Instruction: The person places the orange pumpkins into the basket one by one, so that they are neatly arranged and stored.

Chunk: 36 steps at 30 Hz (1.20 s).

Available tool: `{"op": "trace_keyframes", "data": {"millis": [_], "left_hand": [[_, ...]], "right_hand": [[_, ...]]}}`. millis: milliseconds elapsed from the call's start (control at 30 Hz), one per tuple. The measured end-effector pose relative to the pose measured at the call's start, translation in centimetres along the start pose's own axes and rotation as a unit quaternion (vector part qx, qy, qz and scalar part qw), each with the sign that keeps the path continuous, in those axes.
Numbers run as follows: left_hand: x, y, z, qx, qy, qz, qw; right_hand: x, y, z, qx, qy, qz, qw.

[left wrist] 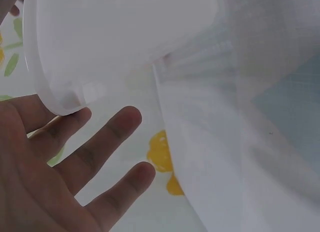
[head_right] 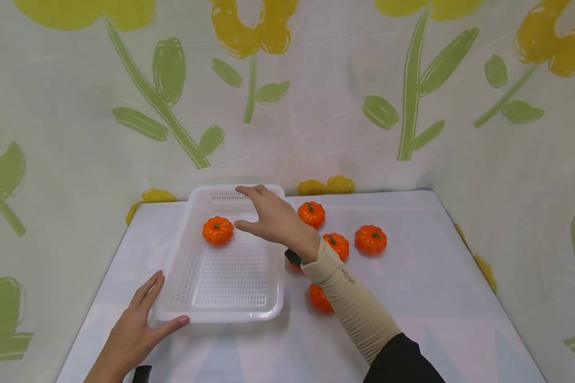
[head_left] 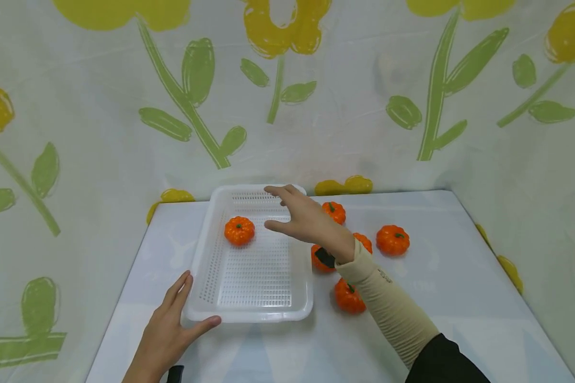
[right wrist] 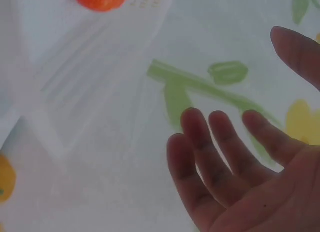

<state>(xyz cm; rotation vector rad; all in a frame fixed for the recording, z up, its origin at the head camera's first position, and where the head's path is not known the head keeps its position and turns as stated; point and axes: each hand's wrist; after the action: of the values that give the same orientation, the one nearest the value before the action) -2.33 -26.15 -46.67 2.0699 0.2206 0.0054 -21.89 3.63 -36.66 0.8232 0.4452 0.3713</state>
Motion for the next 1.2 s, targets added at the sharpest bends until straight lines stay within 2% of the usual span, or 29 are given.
{"op": "trace_keyframes", "data": {"millis": [100, 200, 400, 700, 967, 1200], "left_hand": [[0.0, 0.0, 0.0, 0.003, 0.007, 0.006, 0.9999], [0.0, 0.1, 0.0, 0.001, 0.01, 0.009, 0.9999], [0.1, 0.4, 0.0, -0.002, -0.006, 0.0, 1.0], [-0.1, 0.1, -0.2, -0.003, 0.019, 0.016, 0.9997], [-0.2, 0.1, -0.2, -0.005, 0.022, 0.022, 0.9995], [-0.3, 0.2, -0.2, -0.004, 0.023, 0.025, 0.9994]], "right_hand": [[1.7, 1.6, -1.8, -0.013, 0.015, -0.033, 0.9992], [3.3, 3.2, -4.1, -0.018, 0.01, -0.063, 0.9978], [6.9, 6.0, -8.6, 0.01, -0.053, -0.095, 0.9941], [12.3, 8.8, -14.4, 0.052, -0.111, -0.143, 0.9822], [16.8, 8.5, -17.6, 0.055, -0.183, -0.143, 0.9711], [17.9, 7.4, -19.9, 0.058, -0.218, -0.117, 0.9673]]}}
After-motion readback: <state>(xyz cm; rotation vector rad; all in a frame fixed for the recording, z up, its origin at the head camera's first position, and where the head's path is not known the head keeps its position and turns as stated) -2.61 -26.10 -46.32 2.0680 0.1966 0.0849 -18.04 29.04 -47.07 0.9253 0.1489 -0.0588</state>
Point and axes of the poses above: each hand's wrist, its own x-axis away from the middle knuckle, its own y-axis out of the back of the hand, z = x × y, and after that the axes turned 10 degrees about -z, right-handed
